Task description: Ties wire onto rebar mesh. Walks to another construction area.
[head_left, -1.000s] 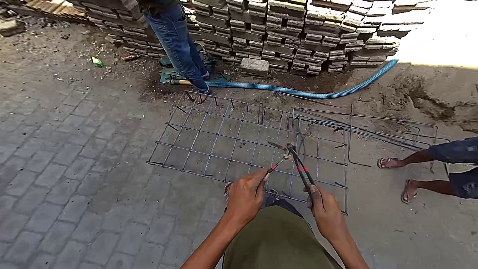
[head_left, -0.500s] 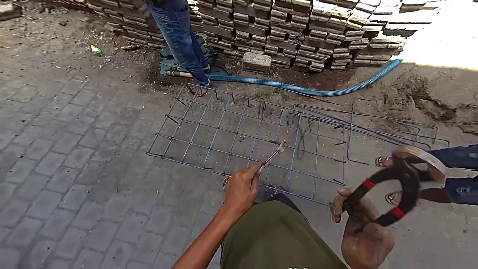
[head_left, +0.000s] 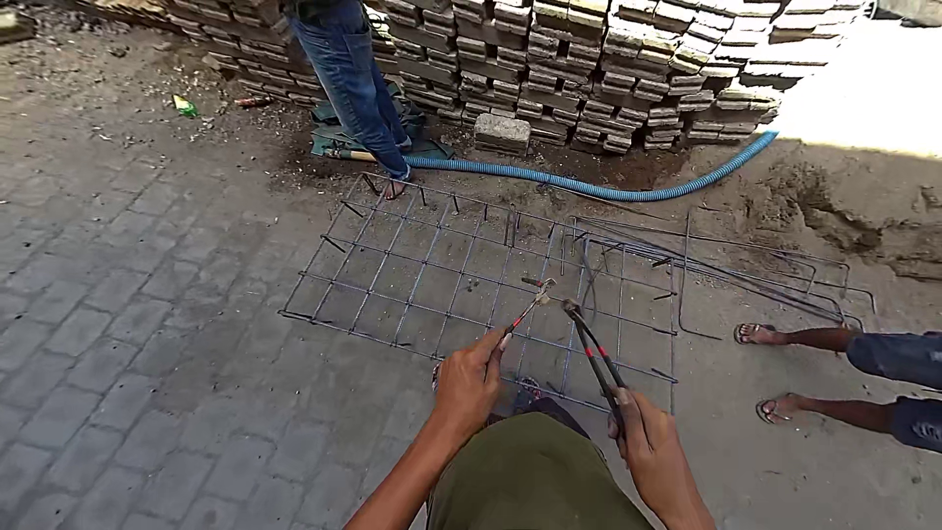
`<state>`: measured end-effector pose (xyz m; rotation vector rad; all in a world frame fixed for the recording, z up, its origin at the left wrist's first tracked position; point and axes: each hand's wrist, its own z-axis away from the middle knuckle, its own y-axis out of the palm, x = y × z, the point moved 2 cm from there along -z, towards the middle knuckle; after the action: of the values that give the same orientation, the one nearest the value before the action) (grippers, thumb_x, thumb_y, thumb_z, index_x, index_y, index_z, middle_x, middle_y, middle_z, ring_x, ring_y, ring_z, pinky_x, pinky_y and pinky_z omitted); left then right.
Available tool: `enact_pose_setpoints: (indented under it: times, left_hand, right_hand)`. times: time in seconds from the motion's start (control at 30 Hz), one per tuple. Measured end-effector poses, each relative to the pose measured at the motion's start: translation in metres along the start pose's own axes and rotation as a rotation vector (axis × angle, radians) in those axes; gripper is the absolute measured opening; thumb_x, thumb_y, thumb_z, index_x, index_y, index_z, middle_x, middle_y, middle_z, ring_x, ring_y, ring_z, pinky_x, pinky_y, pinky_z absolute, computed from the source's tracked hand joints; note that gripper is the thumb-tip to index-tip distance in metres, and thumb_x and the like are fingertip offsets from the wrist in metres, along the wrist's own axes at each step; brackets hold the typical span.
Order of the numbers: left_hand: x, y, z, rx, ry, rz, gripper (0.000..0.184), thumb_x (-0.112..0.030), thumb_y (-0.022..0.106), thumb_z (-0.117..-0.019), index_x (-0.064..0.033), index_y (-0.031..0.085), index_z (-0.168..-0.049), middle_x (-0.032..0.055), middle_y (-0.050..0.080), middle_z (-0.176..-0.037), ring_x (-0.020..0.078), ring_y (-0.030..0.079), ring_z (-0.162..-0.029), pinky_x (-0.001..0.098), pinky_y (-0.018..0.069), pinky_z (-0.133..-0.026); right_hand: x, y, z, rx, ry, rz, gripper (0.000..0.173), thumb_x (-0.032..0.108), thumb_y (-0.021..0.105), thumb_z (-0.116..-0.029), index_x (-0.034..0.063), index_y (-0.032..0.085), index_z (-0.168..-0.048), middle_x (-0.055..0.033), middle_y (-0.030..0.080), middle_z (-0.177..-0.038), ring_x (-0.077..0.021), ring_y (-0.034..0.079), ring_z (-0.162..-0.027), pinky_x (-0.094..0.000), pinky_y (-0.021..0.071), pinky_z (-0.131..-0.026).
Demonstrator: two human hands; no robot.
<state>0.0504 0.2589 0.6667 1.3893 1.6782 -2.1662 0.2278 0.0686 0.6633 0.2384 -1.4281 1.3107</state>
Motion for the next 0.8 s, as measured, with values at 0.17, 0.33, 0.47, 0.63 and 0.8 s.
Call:
enact_pose_setpoints:
  times: [0.17,0.33,0.47,0.63,0.8]
  left_hand:
    - [0.002,-0.004,0.004,-0.017,0.018,-0.017,0.033,-0.017,0.049,-0.1022,-0.0048,0.076,-0.118,0.0143,0.074,-0.083,0.0314,0.071,-0.068,0.0527,0.0547,-0.062]
    - [0.006,-0.002,0.009,0.024,-0.016,-0.026,0.033,-0.020,0.049,-0.1038,-0.0055,0.076,-0.118,0.0153,0.075,-0.085,0.0336,0.073,-0.073,0.0555,0.0551,-0.066]
    - [0.008,-0.001,0.019,0.025,0.009,-0.023,0.033,-0.019,0.049,-0.1029,-0.0051,0.076,-0.115,0.0141,0.073,-0.079,0.0318,0.070,-0.066,0.0534,0.0537,-0.060]
    - [0.008,-0.006,0.020,0.067,-0.009,-0.050,0.033,-0.019,0.049,-0.1032,-0.0053,0.076,-0.117,0.0161,0.075,-0.084,0.0353,0.072,-0.072,0.0565,0.0544,-0.065]
    - [0.005,-0.008,0.024,0.042,0.010,-0.055,0.033,-0.019,0.050,-0.1025,-0.0054,0.076,-0.116,0.0154,0.073,-0.079,0.0341,0.071,-0.067,0.0552,0.0537,-0.060]
  right_hand:
    - [0.026,-0.009,0.003,-0.325,-0.554,-0.394,0.061,0.060,0.026,-0.1071,0.0194,0.064,-0.132,0.0124,0.071,-0.084,0.0054,0.063,-0.068,-0.0126,0.0518,-0.063]
    - [0.013,0.006,0.004,-0.153,-0.217,-0.057,0.060,0.043,0.028,-0.1105,-0.0016,0.068,-0.110,0.0026,0.062,-0.065,-0.0022,0.053,-0.048,-0.0217,0.0481,-0.047]
    - [0.022,-0.004,0.012,-0.347,-0.562,-0.366,0.062,0.059,0.027,-0.1074,0.0153,0.065,-0.130,0.0105,0.070,-0.083,0.0060,0.063,-0.070,-0.0123,0.0520,-0.065]
    - [0.007,0.012,0.010,-0.135,-0.137,0.009,0.060,0.042,0.027,-0.1088,-0.0009,0.068,-0.108,0.0016,0.060,-0.062,-0.0062,0.052,-0.047,-0.0267,0.0470,-0.046]
    - [0.018,0.008,0.021,-0.318,-0.517,-0.373,0.057,0.057,0.028,-0.1083,0.0182,0.065,-0.127,0.0111,0.069,-0.082,0.0056,0.062,-0.067,-0.0128,0.0515,-0.062]
